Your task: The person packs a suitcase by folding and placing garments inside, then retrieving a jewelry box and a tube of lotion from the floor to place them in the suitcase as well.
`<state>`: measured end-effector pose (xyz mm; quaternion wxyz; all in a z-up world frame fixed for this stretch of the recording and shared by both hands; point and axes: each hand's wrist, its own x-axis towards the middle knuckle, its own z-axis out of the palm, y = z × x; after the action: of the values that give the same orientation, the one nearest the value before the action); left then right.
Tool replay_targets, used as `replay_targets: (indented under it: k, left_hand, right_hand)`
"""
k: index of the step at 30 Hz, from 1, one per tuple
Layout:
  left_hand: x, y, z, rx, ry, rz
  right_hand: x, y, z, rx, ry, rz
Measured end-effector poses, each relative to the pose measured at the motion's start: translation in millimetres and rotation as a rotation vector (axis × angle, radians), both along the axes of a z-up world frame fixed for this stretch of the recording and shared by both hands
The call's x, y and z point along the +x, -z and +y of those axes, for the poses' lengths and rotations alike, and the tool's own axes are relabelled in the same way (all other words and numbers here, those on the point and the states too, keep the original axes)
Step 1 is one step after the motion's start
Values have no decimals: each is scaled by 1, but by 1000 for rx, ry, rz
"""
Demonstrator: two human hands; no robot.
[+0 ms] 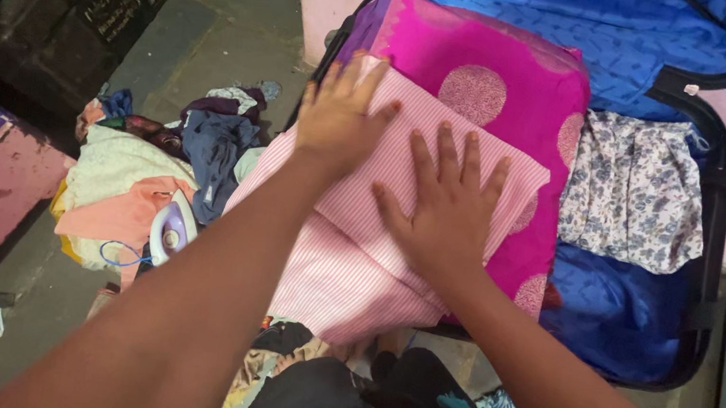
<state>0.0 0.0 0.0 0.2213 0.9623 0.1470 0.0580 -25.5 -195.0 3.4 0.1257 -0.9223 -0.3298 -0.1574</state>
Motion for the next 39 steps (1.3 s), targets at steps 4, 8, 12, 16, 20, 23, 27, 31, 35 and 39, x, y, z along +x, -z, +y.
replay_targets:
  k: [4,8,12,16,20,23,27,31,35,39]
  left_hand:
    - [10,41,34,-78,5,-17]
    - [12,30,36,-69,21,13]
    - [19,-23,44,-432,-105,352]
    - [32,-36,62,-465,-6,268]
    - [35,-15,66,-377,58,223]
    - [24,-19,59,-271,26,140]
    - [25,-45,46,128,275,-67]
    - [73,-72,7,494,913,118]
    - [100,-98,-13,557,913,556]
    - [100,-147,-7,179,543,541]
  right_hand:
    - [-4,-1,0,27,2,-4]
    - [2,-6,3,15,7,66]
    - [14,-14,-23,425,101,335]
    - [15,-25,-62,882,457,557]
    - [10,-34,-71,1104,607,927]
    - [16,-46,-67,1142,533,1197]
    - [26,-63,-62,1069,472,1435]
    - [21,-68,-52,932,298,1384]
    - [23,-67,-48,972,230,1361]
    - [53,-81,-52,1025,287,1236]
